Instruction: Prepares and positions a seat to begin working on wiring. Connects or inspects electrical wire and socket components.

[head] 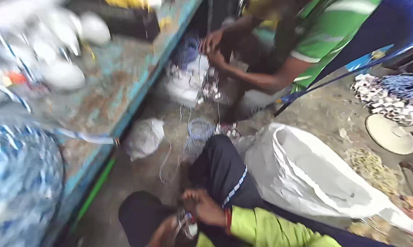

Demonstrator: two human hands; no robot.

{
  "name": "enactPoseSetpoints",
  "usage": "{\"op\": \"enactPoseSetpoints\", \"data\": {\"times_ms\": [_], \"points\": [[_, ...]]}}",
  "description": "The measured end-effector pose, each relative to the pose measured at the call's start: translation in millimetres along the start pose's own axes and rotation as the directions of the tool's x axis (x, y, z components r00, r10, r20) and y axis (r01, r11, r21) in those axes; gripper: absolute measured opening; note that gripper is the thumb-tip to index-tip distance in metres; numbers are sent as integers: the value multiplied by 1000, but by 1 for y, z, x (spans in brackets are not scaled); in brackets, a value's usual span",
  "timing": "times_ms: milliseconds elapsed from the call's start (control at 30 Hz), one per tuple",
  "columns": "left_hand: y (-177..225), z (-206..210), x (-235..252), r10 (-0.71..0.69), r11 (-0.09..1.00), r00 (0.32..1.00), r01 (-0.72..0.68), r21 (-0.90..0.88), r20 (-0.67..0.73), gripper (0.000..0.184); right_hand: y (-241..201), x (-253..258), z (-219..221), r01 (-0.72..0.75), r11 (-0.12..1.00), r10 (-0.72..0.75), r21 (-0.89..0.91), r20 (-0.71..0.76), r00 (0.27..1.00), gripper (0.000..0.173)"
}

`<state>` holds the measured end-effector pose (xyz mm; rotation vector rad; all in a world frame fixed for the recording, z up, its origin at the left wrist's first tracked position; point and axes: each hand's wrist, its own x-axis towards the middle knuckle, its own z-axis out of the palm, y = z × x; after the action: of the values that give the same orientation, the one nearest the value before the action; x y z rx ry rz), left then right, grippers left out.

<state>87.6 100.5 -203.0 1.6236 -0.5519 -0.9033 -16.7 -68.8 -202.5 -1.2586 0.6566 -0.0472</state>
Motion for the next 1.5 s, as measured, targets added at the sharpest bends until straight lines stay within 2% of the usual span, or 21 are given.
{"op": "enactPoseSetpoints", "data": {"times_ms": [100,167,233,300,400,467,533,667,767,800,833,867,933,967,1033,1100,1167,1267,1300,1400,1500], "points": [[-1,-6,-6,-31,995,999,27,98,39,24,1,1,-1,-108,983,102,147,52,993,16],[1,-8,1,-46,998,995,42,49,87,25,7,8,-7,-137,978,125,160,83,989,17],[3,-9,3,-117,993,987,120,-21,107,27,11,7,-8,-176,962,157,210,104,982,17],[1,-6,5,-142,984,984,152,-89,110,28,10,9,-12,-268,918,241,292,127,962,19],[-6,6,6,-109,989,994,111,-98,28,27,7,14,-14,-366,862,346,352,119,931,24],[-11,17,4,-67,996,994,62,-59,-81,23,5,10,-13,-289,921,297,261,6,955,17],[-13,22,3,-10,1000,982,15,25,-189,18,6,4,-18,-107,991,110,78,-43,993,14],[-12,24,3,92,976,963,-37,214,-253,14,10,-7,-22,180,982,-178,-63,44,983,16],[-10,29,7,115,949,960,-31,314,-254,15,12,-6,-18,294,943,-288,-152,60,956,12],[-9,30,9,147,931,958,-51,361,-245,14,10,-6,-18,242,966,-240,-91,35,970,8],[-9,32,10,189,910,954,-82,406,-231,13,4,-5,-18,122,992,-122,43,2,992,6],[-9,33,9,235,888,949,-121,443,-211,13,-2,-3,-20,-24,979,29,203,-18,999,12],[-10,36,9,322,847,932,-206,490,-165,14,-9,6,-27,-287,859,291,424,57,955,24],[-11,36,10,350,831,926,-237,504,-142,14,-8,10,-30,-369,802,360,469,113,926,30],[-13,34,14,353,844,926,-256,471,-130,12,-5,16,-32,-425,752,398,505,166,902,36],[-13,35,14,290,906,944,-219,362,-155,11,-2,13,-31,-349,803,325,483,136,936,38],[-13,35,13,209,958,959,-162,236,-190,12,-1,7,-30,-222,889,179,401,142,973,36],[-14,35,12,126,989,964,-104,105,-233,12,5,5,-35,3,971,-70,240,269,961,31],[-14,36,12,98,994,966,-83,72,-239,12,6,5,-33,83,981,-126,173,259,958,25],[-10,40,11,34,999,966,-23,44,-258,14,8,4,-23,312,945,-297,-100,143,944,10],[-7,45,10,61,998,970,-61,6,-236,14,9,8,-20,481,852,-458,-207,151,876,9]]}}
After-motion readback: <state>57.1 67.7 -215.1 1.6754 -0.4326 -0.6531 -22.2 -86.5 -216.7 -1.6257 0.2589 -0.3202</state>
